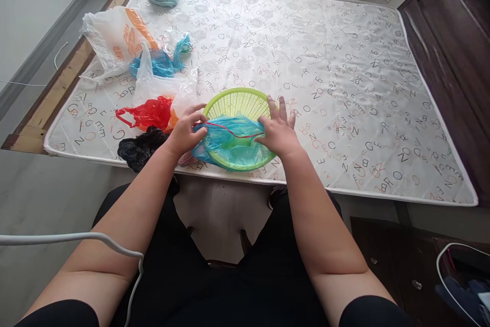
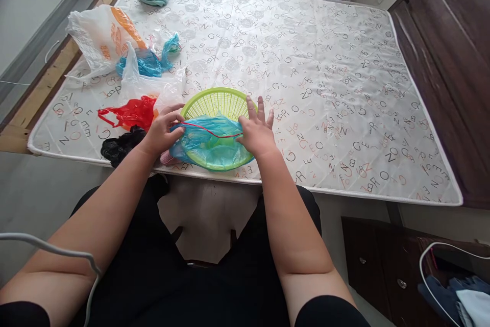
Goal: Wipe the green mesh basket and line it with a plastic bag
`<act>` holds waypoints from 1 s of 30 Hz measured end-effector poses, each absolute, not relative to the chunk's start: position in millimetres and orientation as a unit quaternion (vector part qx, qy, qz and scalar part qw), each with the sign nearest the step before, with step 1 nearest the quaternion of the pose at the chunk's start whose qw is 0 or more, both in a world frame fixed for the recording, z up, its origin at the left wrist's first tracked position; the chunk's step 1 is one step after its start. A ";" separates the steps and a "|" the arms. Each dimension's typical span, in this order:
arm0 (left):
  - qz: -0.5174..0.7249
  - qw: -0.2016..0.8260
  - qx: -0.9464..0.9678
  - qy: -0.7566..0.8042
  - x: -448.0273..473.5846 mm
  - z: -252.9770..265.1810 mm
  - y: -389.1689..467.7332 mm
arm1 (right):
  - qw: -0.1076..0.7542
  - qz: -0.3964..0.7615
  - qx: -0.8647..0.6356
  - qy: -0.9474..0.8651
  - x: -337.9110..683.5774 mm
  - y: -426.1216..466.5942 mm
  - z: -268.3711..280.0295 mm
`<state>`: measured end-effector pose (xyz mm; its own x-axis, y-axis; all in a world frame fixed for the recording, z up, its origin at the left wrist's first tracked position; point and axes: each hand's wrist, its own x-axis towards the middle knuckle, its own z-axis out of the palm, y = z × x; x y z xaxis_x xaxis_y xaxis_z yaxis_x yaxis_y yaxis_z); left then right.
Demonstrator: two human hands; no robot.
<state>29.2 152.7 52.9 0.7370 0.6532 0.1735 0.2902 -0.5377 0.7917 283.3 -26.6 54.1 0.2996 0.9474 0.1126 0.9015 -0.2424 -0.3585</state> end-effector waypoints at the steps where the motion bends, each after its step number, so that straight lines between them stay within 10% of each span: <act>1: 0.229 0.394 0.845 0.281 29.4 53.0 152.4 | 0.186 0.062 -0.790 -0.581 283.5 -25.5 51.9; 17: 0.283 0.502 0.745 0.335 30.6 48.7 151.2 | 0.508 0.159 -0.764 -0.364 303.2 -22.4 71.5; 30: 0.291 0.621 0.598 0.415 45.1 50.4 144.6 | 0.510 0.229 -0.739 -0.377 301.1 -25.0 83.0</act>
